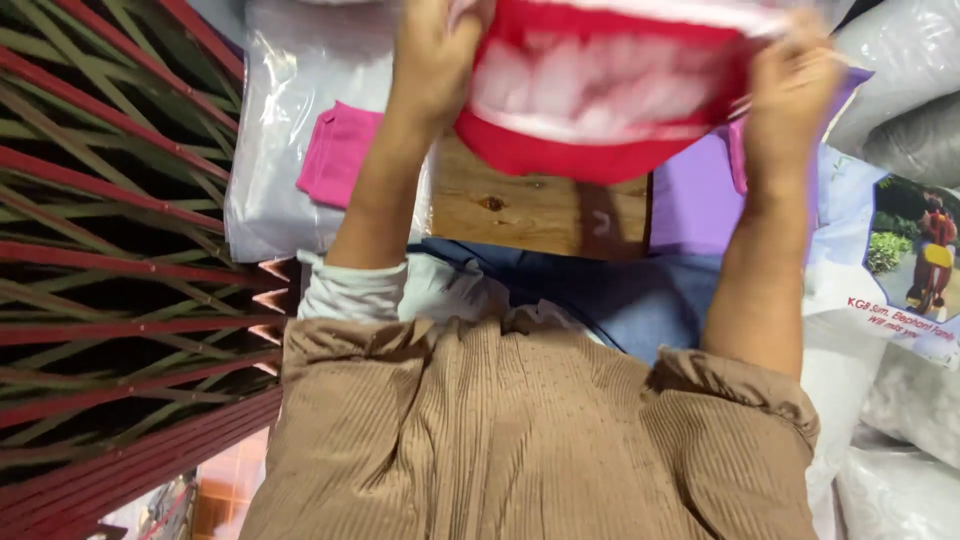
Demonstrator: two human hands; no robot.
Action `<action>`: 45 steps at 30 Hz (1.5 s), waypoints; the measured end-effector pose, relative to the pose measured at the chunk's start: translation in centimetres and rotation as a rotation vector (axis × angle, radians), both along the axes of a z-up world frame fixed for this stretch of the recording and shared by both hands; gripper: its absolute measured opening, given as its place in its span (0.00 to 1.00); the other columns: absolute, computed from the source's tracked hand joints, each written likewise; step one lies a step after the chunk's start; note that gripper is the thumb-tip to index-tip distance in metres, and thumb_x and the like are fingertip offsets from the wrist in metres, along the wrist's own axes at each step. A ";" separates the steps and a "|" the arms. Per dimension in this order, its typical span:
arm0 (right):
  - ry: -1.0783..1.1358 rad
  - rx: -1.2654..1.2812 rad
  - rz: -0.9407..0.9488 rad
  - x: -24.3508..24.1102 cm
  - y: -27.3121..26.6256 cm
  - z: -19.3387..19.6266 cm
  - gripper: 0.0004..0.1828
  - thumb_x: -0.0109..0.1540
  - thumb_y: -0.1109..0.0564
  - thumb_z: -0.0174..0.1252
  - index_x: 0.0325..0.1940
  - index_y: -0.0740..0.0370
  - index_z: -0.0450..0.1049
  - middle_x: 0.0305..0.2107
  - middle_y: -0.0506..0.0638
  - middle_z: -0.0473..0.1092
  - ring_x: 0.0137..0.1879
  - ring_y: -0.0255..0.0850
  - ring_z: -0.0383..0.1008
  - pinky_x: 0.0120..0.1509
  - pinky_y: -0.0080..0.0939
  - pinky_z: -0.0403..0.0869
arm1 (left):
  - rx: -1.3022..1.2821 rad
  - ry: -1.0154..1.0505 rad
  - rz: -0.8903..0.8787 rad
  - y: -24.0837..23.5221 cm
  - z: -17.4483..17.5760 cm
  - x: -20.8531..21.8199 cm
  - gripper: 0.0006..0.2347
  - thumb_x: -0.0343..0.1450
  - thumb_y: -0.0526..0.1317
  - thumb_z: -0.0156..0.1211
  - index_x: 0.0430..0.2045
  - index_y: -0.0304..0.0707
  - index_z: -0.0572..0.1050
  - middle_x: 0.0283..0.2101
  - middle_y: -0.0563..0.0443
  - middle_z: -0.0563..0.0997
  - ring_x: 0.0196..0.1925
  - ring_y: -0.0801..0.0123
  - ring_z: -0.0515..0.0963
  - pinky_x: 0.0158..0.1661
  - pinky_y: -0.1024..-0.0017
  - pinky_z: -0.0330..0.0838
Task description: The person stuffs a red pillow with white cotton by hand, repeatedly opening the zipper, adding cotton, and smoothing the surface. The person also uses a pink lint roller on the pillow's surface.
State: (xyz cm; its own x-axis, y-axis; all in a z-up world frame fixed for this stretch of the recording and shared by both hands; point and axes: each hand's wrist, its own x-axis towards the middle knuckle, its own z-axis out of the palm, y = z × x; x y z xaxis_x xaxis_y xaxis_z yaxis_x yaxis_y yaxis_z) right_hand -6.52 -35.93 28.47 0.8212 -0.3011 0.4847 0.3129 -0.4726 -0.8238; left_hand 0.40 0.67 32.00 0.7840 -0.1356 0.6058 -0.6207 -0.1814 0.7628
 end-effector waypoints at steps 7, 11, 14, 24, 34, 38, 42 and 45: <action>0.657 -0.108 0.030 -1.1 0.9 -15.8 0.14 0.69 0.47 0.57 0.38 0.57 0.81 0.22 0.52 0.73 0.32 0.42 0.73 0.37 0.42 0.69 | 0.399 0.683 0.019 1.8 -18.6 -1.7 0.05 0.68 0.42 0.58 0.27 0.49 0.82 0.27 0.52 0.82 0.35 0.58 0.83 0.39 0.61 0.73; 0.621 -0.186 0.071 -0.8 0.9 -16.5 0.15 0.66 0.47 0.61 0.39 0.62 0.82 0.42 0.59 0.74 0.48 0.58 0.75 0.50 0.53 0.70 | 0.327 0.710 0.022 0.9 -20.8 -2.7 0.06 0.62 0.42 0.64 0.26 0.43 0.82 0.34 0.49 0.82 0.39 0.57 0.81 0.43 0.63 0.73; 0.582 -0.147 0.072 -1.2 2.2 -14.1 0.11 0.63 0.48 0.64 0.36 0.58 0.80 0.38 0.53 0.72 0.44 0.49 0.73 0.46 0.45 0.69 | 0.407 0.585 0.049 0.1 -18.4 -3.8 0.10 0.57 0.42 0.71 0.26 0.39 0.81 0.45 0.43 0.78 0.47 0.44 0.79 0.49 0.55 0.73; 0.626 0.033 0.441 -2.7 5.8 -6.4 0.22 0.63 0.58 0.58 0.61 0.60 0.67 0.43 0.54 0.69 0.52 0.47 0.67 0.59 0.45 0.67 | 0.295 0.709 -0.065 -3.3 -22.2 3.4 0.06 0.66 0.37 0.61 0.34 0.45 0.76 0.37 0.48 0.82 0.43 0.55 0.81 0.42 0.61 0.72; 0.670 -0.003 0.330 5.0 2.2 -11.7 0.07 0.62 0.54 0.56 0.38 0.51 0.80 0.32 0.45 0.73 0.41 0.39 0.72 0.52 0.41 0.71 | -0.463 0.914 -0.416 -4.9 -13.8 5.5 0.20 0.61 0.29 0.65 0.49 0.41 0.74 0.41 0.47 0.82 0.40 0.65 0.85 0.42 0.69 0.80; 0.745 0.459 0.426 4.5 2.8 -13.1 0.18 0.64 0.62 0.52 0.58 0.59 0.73 0.33 0.49 0.77 0.34 0.35 0.79 0.37 0.31 0.77 | -0.048 0.466 -0.528 -3.5 -16.4 4.7 0.19 0.58 0.24 0.59 0.42 0.40 0.82 0.48 0.49 0.68 0.53 0.67 0.66 0.56 0.69 0.62; 0.668 0.616 0.572 4.4 3.0 -12.4 0.30 0.63 0.68 0.51 0.69 0.53 0.57 0.43 0.58 0.76 0.39 0.40 0.80 0.41 0.37 0.78 | 0.726 0.102 0.094 -3.5 -15.1 3.0 0.12 0.59 0.25 0.64 0.27 0.48 0.83 0.45 0.52 0.70 0.40 0.48 0.81 0.41 0.58 0.78; 0.560 0.424 0.621 3.9 2.1 -11.7 0.20 0.59 0.66 0.58 0.55 0.55 0.69 0.39 0.41 0.70 0.47 0.31 0.70 0.53 0.31 0.68 | 0.691 -0.209 0.346 -4.1 -15.5 1.7 0.07 0.68 0.29 0.60 0.38 0.40 0.77 0.56 0.51 0.69 0.47 0.59 0.82 0.45 0.68 0.78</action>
